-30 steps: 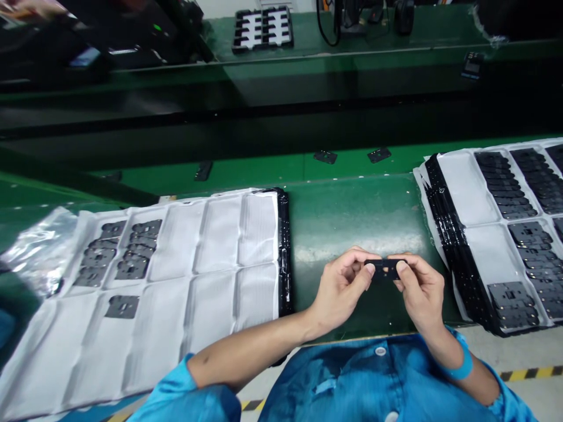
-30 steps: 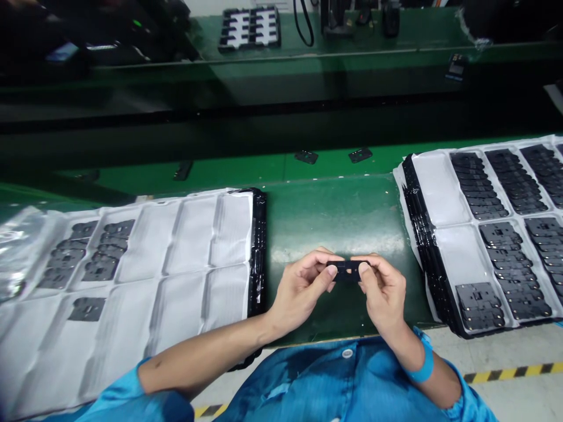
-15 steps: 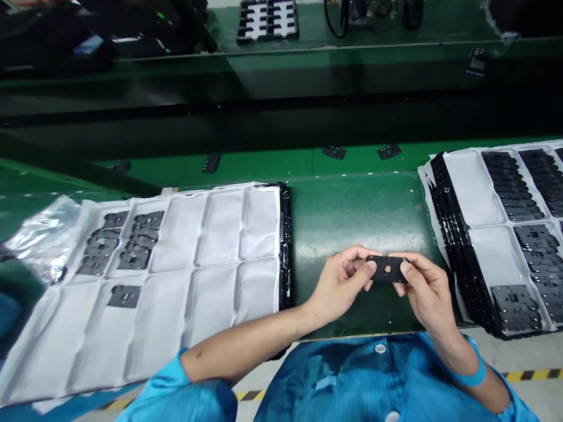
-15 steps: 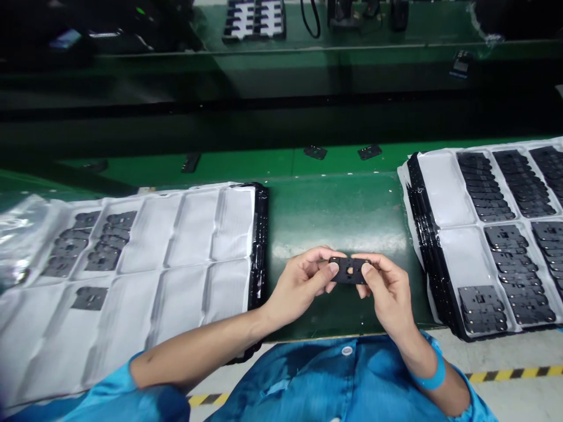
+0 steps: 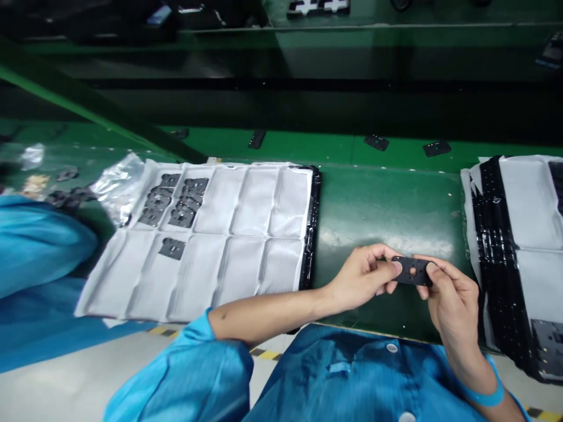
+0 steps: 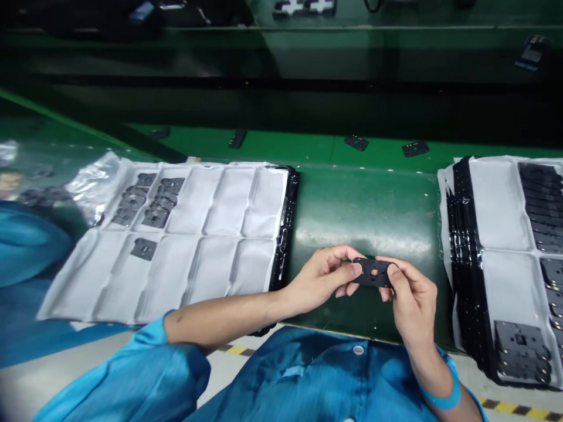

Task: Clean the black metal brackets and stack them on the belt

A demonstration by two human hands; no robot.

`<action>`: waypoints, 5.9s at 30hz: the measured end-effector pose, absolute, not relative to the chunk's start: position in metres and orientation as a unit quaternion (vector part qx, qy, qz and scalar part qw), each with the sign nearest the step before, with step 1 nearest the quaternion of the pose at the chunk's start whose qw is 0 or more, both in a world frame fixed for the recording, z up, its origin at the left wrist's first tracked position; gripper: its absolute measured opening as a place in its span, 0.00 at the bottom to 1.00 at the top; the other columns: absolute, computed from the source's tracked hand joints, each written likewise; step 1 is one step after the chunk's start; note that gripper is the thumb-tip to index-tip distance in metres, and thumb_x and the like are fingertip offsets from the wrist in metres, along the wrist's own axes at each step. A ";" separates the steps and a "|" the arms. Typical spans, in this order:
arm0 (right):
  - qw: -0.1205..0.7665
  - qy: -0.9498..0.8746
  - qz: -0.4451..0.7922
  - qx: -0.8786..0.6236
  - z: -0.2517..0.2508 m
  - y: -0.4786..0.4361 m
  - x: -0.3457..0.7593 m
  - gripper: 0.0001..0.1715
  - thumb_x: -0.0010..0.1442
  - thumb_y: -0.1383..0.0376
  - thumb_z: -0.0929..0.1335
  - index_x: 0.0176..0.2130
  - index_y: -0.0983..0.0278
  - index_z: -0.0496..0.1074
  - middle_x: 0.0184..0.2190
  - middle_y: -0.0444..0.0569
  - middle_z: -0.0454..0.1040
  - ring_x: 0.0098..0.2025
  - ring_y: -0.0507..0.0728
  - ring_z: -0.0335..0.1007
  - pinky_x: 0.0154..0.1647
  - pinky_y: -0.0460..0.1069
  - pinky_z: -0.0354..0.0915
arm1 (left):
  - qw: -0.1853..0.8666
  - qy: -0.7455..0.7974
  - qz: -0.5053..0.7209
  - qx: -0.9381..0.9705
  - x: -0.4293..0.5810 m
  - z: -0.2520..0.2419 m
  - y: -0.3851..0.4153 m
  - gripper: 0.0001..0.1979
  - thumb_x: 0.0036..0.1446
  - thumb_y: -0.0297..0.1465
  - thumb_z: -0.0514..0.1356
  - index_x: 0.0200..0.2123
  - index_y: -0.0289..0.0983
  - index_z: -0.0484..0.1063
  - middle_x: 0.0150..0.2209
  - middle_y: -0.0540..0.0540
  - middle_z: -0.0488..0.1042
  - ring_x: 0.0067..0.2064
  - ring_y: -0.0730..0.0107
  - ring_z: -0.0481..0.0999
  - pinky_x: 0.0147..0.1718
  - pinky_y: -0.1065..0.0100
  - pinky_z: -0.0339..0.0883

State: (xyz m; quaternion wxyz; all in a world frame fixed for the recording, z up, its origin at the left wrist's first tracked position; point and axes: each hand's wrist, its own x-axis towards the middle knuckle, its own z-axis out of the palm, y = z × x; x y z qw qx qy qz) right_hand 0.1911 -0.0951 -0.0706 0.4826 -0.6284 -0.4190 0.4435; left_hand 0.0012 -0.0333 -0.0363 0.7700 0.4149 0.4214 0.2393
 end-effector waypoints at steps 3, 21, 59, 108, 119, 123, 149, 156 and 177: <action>0.479 -0.399 0.461 -0.631 -0.073 -0.092 0.190 0.20 0.72 0.53 0.70 0.44 0.65 0.86 0.18 0.43 0.70 0.20 0.53 0.64 0.21 0.48 0.62 | 0.773 0.425 0.244 0.404 0.000 -0.037 -0.032 0.13 0.62 0.41 0.64 0.40 0.36 0.73 0.20 0.54 0.72 0.20 0.78 0.64 0.22 0.73 0.56; 0.442 -0.504 0.363 -0.647 -0.096 -0.060 0.177 0.32 0.71 0.54 0.70 0.68 0.65 0.72 0.47 0.56 0.83 0.26 0.52 0.73 0.23 0.47 0.70 | 0.517 0.529 0.155 0.655 -0.025 -0.084 0.045 0.16 0.69 0.36 0.54 0.41 0.32 0.79 0.23 0.52 0.71 0.24 0.73 0.69 0.25 0.73 0.61; 0.556 -0.434 0.360 -0.610 -0.060 -0.069 0.208 0.26 0.74 0.55 0.70 0.65 0.63 0.74 0.33 0.47 0.81 0.28 0.54 0.74 0.36 0.50 0.74 | 0.427 0.272 0.081 0.859 0.036 0.013 0.084 0.15 0.76 0.30 0.50 0.36 0.39 0.71 0.20 0.52 0.73 0.26 0.66 0.79 0.31 0.71 0.65; 0.521 -0.502 0.451 -0.523 -0.057 -0.088 0.212 0.16 0.73 0.67 0.64 0.50 0.60 0.80 0.27 0.42 0.70 0.29 0.54 0.67 0.33 0.49 0.64 | 0.495 0.330 0.115 0.796 0.009 -0.014 -0.001 0.11 0.74 0.38 0.50 0.37 0.42 0.59 0.24 0.56 0.59 0.25 0.70 0.61 0.28 0.67 0.50; 0.485 -0.568 0.358 -0.561 -0.042 -0.092 0.203 0.17 0.77 0.63 0.67 0.34 0.60 0.73 0.27 0.42 0.70 0.29 0.53 0.70 0.34 0.49 0.65 | 0.546 0.318 0.162 0.758 0.009 -0.008 -0.003 0.12 0.71 0.33 0.45 0.31 0.43 0.54 0.24 0.55 0.57 0.26 0.70 0.59 0.29 0.66 0.53; 0.490 -0.576 0.352 -0.553 -0.044 -0.094 0.201 0.16 0.77 0.64 0.66 0.34 0.60 0.73 0.28 0.43 0.71 0.29 0.54 0.70 0.34 0.49 0.65 | 0.542 0.315 0.178 0.759 0.008 -0.013 -0.004 0.12 0.70 0.33 0.45 0.31 0.43 0.54 0.24 0.55 0.56 0.26 0.70 0.57 0.29 0.66 0.53; 0.499 -0.532 0.366 -0.578 -0.050 -0.094 0.203 0.21 0.77 0.57 0.67 0.31 0.60 0.73 0.26 0.44 0.71 0.29 0.55 0.70 0.35 0.50 0.67 | 0.537 0.283 0.129 0.784 0.006 -0.019 0.004 0.06 0.60 0.25 0.54 0.38 0.42 0.60 0.26 0.56 0.62 0.27 0.71 0.63 0.28 0.69 0.56; 0.535 -0.496 0.329 -0.600 -0.035 -0.088 0.199 0.24 0.75 0.55 0.69 0.28 0.61 0.73 0.22 0.43 0.73 0.24 0.52 0.70 0.30 0.46 0.70 | 0.444 0.277 0.100 0.846 -0.005 -0.029 0.005 0.09 0.66 0.23 0.55 0.42 0.37 0.75 0.41 0.44 0.81 0.42 0.64 0.79 0.45 0.65 0.70; 0.536 -0.527 0.302 -0.586 -0.045 -0.091 0.195 0.17 0.77 0.62 0.67 0.34 0.60 0.76 0.27 0.43 0.75 0.27 0.53 0.73 0.35 0.48 0.69 | 0.664 0.356 0.328 0.569 0.026 -0.021 0.007 0.03 0.57 0.25 0.63 0.36 0.34 0.74 0.35 0.47 0.75 0.34 0.73 0.70 0.34 0.70 0.64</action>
